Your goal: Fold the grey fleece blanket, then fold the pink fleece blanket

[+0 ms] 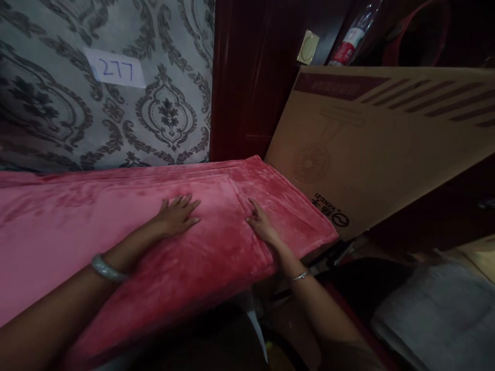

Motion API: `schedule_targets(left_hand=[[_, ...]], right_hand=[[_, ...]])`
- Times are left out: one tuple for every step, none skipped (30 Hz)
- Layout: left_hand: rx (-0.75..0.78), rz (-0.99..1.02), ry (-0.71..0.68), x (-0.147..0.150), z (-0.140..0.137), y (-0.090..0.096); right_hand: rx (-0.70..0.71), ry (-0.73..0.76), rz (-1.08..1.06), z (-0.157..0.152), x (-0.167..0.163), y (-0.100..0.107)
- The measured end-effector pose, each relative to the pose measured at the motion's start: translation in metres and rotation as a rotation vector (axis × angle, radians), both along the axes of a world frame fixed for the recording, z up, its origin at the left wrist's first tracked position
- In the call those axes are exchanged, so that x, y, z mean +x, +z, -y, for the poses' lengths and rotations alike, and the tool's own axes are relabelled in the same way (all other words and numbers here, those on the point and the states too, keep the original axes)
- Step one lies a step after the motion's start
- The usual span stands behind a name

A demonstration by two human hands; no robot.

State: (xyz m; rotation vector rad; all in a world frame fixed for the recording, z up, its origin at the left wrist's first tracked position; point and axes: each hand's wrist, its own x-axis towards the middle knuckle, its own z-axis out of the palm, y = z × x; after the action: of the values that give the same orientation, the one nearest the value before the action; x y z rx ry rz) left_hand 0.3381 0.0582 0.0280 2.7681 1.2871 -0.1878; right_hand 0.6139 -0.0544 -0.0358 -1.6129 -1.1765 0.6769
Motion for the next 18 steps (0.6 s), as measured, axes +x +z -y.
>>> schedule_targets(left_hand=[[0.020,0.014,0.003,0.000,-0.002,-0.008],[0.038,0.032,0.000,0.000,-0.003,-0.014],[0.050,0.048,-0.006,-0.001,-0.003,-0.019],[0.057,0.058,-0.010,-0.003,-0.003,-0.022],[0.062,0.064,-0.013,-0.004,-0.003,-0.024],[0.067,0.064,-0.016,-0.004,-0.003,-0.024],[0.070,0.062,-0.020,-0.004,-0.003,-0.023],[0.071,0.060,-0.022,-0.004,-0.003,-0.022],[0.071,0.060,-0.022,-0.004,-0.004,-0.022],[0.069,0.057,-0.022,-0.003,-0.005,-0.021],[0.066,0.054,-0.017,-0.003,-0.006,-0.021],[0.061,0.051,-0.012,-0.002,-0.008,-0.022],[0.056,0.051,-0.004,-0.001,-0.009,-0.022],[0.052,0.054,0.003,-0.001,-0.011,-0.023],[0.048,0.058,0.009,-0.001,-0.012,-0.024],[0.046,0.062,0.014,-0.001,-0.013,-0.025],[0.049,0.064,0.019,-0.001,-0.013,-0.026],[0.055,0.062,0.019,-0.001,-0.013,-0.027]], right_hand=[[-0.007,-0.010,-0.012,0.001,-0.001,0.000],[-0.024,-0.008,-0.028,0.004,-0.002,0.000],[-0.046,0.005,-0.046,0.008,-0.002,0.001],[-0.071,0.027,-0.063,0.014,-0.001,0.003],[-0.093,0.056,-0.075,0.021,0.000,0.004],[-0.107,0.084,-0.073,0.028,0.000,0.006],[-0.112,0.106,-0.053,0.036,0.000,0.008],[-0.108,0.122,-0.015,0.042,-0.001,0.010],[-0.096,0.132,0.035,0.047,-0.002,0.013],[-0.076,0.138,0.087,0.050,-0.005,0.016],[-0.047,0.137,0.133,0.051,-0.007,0.019],[-0.009,0.135,0.169,0.050,-0.009,0.023],[0.033,0.130,0.197,0.049,-0.010,0.026],[0.072,0.119,0.225,0.047,-0.010,0.028],[0.096,0.101,0.255,0.045,-0.010,0.029],[0.095,0.079,0.282,0.044,-0.009,0.028],[0.065,0.056,0.300,0.044,-0.008,0.025],[0.016,0.034,0.306,0.044,-0.007,0.020]])
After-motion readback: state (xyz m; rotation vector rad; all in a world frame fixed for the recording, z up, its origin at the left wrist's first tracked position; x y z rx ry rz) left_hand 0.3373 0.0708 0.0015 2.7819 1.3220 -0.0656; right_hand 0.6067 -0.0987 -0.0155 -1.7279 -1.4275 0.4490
